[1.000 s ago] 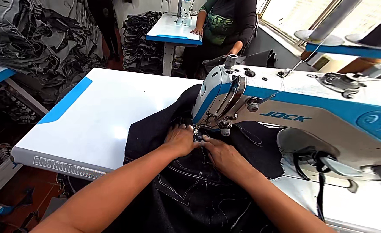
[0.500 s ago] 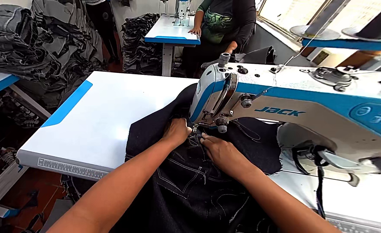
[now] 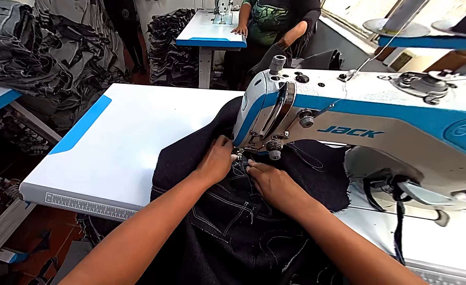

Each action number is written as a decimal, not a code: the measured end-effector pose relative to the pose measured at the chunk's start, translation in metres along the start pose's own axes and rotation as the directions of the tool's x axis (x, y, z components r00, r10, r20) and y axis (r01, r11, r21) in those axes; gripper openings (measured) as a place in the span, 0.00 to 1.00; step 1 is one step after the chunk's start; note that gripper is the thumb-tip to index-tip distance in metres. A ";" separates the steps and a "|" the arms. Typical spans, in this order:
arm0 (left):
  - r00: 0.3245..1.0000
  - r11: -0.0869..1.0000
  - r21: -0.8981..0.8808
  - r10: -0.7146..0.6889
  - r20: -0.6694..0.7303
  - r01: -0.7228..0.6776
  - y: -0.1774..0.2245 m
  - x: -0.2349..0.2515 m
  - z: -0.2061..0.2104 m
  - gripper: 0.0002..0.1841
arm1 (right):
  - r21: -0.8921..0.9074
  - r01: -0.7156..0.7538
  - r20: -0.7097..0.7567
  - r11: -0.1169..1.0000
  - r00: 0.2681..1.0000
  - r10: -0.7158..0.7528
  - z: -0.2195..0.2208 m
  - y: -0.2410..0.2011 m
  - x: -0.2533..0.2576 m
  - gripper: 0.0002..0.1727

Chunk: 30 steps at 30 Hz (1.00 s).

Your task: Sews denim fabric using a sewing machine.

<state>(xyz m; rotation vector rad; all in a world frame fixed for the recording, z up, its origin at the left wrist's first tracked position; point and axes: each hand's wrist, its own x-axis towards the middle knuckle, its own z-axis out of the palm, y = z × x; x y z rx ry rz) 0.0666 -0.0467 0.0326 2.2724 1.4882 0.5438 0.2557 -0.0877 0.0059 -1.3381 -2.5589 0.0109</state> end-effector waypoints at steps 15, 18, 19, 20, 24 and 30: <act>0.969 0.915 0.328 0.249 -0.003 -0.234 -0.005 -0.007 0.017 0.11 | -0.011 -0.018 -0.005 1.000 1.000 0.018 0.001 -0.003 -0.001 0.10; 0.991 0.860 0.492 0.116 0.067 -0.134 0.004 -0.009 0.009 0.13 | -0.012 -0.010 0.002 1.000 1.000 0.010 0.001 -0.003 -0.001 0.11; 0.995 0.864 0.494 0.081 0.063 -0.101 0.006 -0.010 0.009 0.14 | -0.012 -0.007 -0.002 1.000 1.000 0.007 0.001 -0.003 -0.001 0.11; 0.997 0.885 0.459 0.059 0.056 -0.078 0.009 -0.011 0.010 0.15 | -0.010 -0.008 0.000 1.000 1.000 0.008 0.001 -0.003 -0.001 0.11; 0.983 0.964 0.199 0.161 0.091 -0.176 0.005 -0.032 0.021 0.19 | 0.006 -0.003 0.025 1.000 1.000 0.003 -0.002 0.000 -0.001 0.12; 0.942 0.910 0.292 0.225 0.250 -0.295 -0.014 -0.040 0.015 0.25 | -0.045 -0.105 0.204 0.993 0.973 0.112 -0.015 -0.010 0.003 0.17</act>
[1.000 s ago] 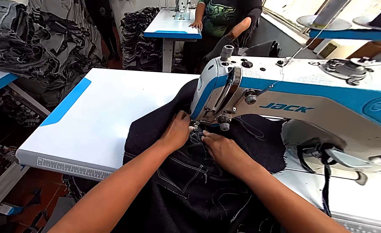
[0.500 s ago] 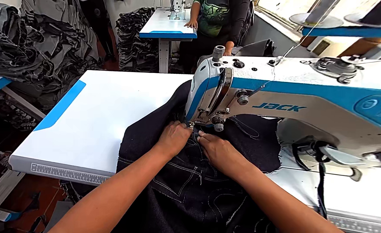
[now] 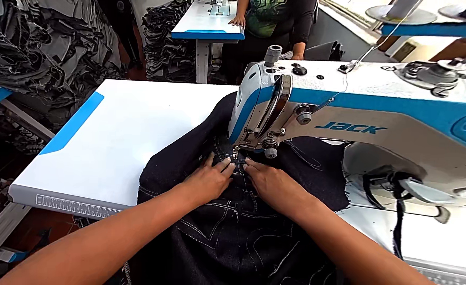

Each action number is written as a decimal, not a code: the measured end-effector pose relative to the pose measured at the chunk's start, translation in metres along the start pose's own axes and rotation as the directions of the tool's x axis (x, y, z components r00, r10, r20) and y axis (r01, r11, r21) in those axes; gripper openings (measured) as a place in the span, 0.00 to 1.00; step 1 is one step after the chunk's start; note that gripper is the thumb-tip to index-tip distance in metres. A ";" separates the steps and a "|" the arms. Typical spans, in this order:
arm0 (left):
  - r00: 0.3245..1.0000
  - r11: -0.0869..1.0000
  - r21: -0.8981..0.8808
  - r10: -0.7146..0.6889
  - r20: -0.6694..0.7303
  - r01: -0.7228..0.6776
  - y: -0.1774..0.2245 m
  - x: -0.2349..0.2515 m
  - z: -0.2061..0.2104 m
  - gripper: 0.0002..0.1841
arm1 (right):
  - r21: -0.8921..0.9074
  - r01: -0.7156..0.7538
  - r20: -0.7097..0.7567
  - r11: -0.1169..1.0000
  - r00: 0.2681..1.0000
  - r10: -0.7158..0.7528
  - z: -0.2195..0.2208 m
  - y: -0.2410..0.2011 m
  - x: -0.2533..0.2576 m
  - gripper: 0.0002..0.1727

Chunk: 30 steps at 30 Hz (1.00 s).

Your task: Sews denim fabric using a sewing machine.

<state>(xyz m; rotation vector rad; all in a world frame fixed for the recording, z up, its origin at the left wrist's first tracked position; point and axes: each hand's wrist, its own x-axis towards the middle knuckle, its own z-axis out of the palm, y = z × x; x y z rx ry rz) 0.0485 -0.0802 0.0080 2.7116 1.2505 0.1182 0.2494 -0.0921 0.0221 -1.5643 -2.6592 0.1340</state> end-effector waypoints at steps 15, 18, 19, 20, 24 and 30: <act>0.978 0.983 -0.025 0.176 -0.111 -0.180 -0.032 0.012 0.003 0.22 | -0.038 -0.040 -0.085 0.998 0.996 0.037 0.011 -0.011 0.004 0.21; 0.955 0.961 -0.046 0.265 -0.136 -0.273 -0.049 0.019 -0.001 0.21 | -0.051 -0.100 -0.043 0.994 0.994 0.098 0.007 -0.018 0.010 0.21; 0.942 0.950 -0.048 0.298 -0.153 -0.309 -0.054 0.022 -0.002 0.21 | -0.054 -0.133 -0.025 0.990 0.991 0.132 0.006 -0.022 0.012 0.21; 0.932 0.940 -0.048 0.326 -0.160 -0.337 -0.058 0.024 -0.002 0.21 | -0.052 -0.158 -0.022 0.986 0.987 0.157 0.007 -0.025 0.013 0.21; 0.941 0.944 -0.046 0.319 -0.116 -0.326 -0.058 0.021 -0.005 0.22 | -0.058 -0.184 -0.061 0.981 0.982 0.180 0.012 -0.031 0.014 0.20; 0.961 0.966 -0.041 0.251 -0.117 -0.257 -0.049 0.016 0.000 0.23 | -0.055 -0.126 -0.072 0.990 0.990 0.122 0.011 -0.026 0.012 0.20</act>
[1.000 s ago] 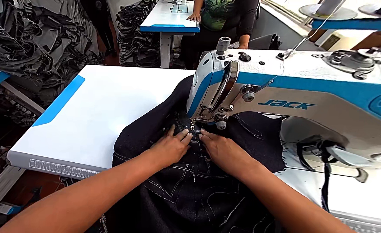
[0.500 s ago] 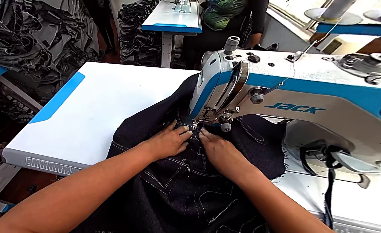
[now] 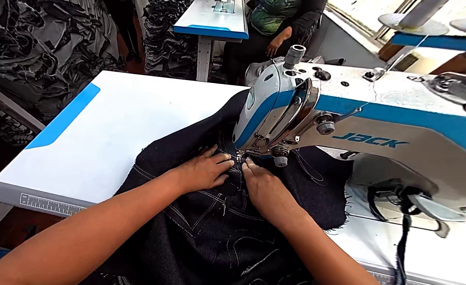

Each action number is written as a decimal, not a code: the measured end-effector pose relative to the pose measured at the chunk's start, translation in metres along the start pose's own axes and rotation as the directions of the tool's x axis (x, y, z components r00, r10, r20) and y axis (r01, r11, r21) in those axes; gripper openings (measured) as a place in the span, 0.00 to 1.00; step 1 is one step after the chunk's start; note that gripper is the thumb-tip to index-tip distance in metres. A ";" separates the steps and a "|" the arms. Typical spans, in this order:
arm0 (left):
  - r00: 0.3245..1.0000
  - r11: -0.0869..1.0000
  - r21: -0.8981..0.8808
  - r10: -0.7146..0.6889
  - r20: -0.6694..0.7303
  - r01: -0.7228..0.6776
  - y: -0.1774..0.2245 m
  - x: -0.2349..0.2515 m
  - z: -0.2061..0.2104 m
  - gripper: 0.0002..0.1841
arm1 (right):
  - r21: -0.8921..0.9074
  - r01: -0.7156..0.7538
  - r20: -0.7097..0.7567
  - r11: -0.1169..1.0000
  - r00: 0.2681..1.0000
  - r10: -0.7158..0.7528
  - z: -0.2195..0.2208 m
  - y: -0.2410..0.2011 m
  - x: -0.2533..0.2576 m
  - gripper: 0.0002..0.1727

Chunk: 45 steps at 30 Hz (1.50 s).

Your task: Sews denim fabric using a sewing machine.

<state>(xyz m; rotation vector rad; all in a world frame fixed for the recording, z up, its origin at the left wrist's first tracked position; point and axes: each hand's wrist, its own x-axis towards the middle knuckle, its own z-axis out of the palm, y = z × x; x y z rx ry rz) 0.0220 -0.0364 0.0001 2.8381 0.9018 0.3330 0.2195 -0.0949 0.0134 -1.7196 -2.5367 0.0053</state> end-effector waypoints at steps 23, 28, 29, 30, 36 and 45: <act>0.997 0.996 0.040 -0.083 -0.008 0.083 0.013 -0.001 0.001 0.23 | -0.024 0.125 -0.106 0.992 0.986 -0.127 0.008 0.016 0.000 0.20; 0.992 0.991 0.044 -0.125 0.020 0.124 0.018 -0.001 0.000 0.23 | -0.002 0.157 -0.154 0.988 0.976 -0.155 0.010 0.021 0.002 0.18; 0.992 0.991 0.044 -0.126 0.014 0.125 0.018 -0.001 0.001 0.23 | 0.002 0.157 -0.153 0.988 0.976 -0.155 0.010 0.021 0.002 0.18; 0.992 0.991 0.047 -0.123 0.008 0.122 0.018 -0.001 0.001 0.24 | 0.002 0.160 -0.155 0.987 0.975 -0.158 0.010 0.022 0.002 0.18; 0.990 0.990 0.045 -0.135 0.034 0.133 0.019 0.000 0.000 0.24 | 0.005 0.146 -0.136 0.989 0.980 -0.144 0.010 0.021 0.001 0.18; 0.996 0.995 0.045 -0.087 -0.018 0.088 0.016 -0.001 0.004 0.22 | -0.020 0.156 -0.104 0.988 0.982 -0.157 0.009 0.023 0.002 0.18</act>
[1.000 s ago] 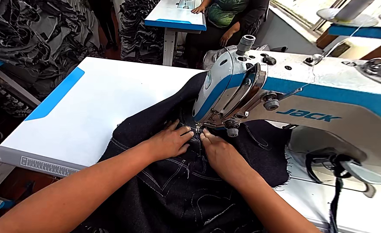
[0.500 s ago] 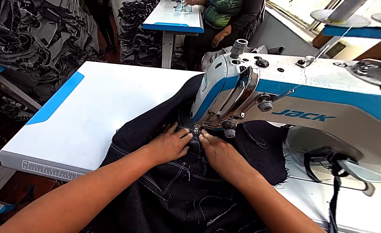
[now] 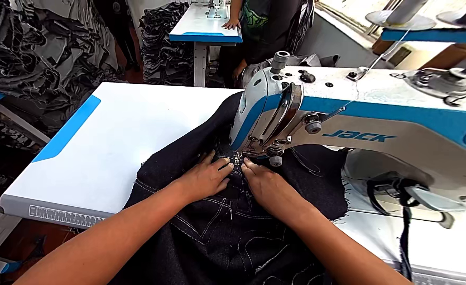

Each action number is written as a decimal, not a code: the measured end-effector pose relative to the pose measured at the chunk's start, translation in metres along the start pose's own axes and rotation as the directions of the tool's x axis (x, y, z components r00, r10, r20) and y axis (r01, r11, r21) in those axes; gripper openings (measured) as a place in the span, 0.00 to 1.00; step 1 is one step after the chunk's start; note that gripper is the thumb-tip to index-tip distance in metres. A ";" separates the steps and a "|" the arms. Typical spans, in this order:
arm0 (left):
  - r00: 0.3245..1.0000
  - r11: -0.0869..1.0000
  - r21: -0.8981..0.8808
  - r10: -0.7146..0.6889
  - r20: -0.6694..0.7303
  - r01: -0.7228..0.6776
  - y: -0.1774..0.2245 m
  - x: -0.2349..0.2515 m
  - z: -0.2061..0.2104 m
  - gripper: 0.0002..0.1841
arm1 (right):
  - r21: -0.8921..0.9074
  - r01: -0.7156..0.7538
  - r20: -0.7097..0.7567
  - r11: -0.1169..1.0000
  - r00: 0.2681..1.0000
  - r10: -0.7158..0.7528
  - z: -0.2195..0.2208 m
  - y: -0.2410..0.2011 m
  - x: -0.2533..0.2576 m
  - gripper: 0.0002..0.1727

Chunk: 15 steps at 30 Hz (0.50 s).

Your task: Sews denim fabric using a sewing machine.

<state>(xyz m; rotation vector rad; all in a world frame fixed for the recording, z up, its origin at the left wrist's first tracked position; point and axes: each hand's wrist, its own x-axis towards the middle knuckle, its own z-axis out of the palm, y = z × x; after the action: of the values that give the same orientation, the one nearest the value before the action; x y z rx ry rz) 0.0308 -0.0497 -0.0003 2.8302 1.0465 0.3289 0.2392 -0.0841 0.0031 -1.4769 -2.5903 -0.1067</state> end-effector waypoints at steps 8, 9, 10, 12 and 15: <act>0.999 1.000 0.002 -0.025 0.038 0.025 0.007 -0.003 -0.003 0.24 | -0.002 -0.042 0.096 0.999 0.994 0.043 -0.010 -0.007 -0.004 0.20; 1.000 1.000 0.028 0.013 0.016 -0.013 0.010 -0.005 -0.004 0.25 | -0.016 -0.039 0.108 0.999 0.993 0.040 -0.012 -0.009 -0.008 0.19; 0.996 0.994 0.070 0.082 -0.020 -0.080 0.014 -0.009 -0.004 0.27 | -0.045 -0.019 0.108 0.999 0.994 0.024 -0.015 -0.010 -0.014 0.16; 0.971 0.964 0.156 0.229 -0.065 -0.217 0.021 -0.017 -0.004 0.25 | -0.108 0.063 0.068 0.992 0.996 -0.055 -0.018 -0.009 -0.030 0.09; 0.974 0.956 0.190 0.226 0.015 -0.224 0.033 -0.025 -0.010 0.17 | -0.173 0.134 0.019 0.976 0.991 -0.133 -0.020 -0.006 -0.045 0.09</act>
<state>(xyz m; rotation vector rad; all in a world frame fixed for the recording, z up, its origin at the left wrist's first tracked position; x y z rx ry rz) 0.0306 -0.0908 0.0106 3.1309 0.7953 0.2696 0.2586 -0.1278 0.0149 -1.3550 -2.7452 -0.3534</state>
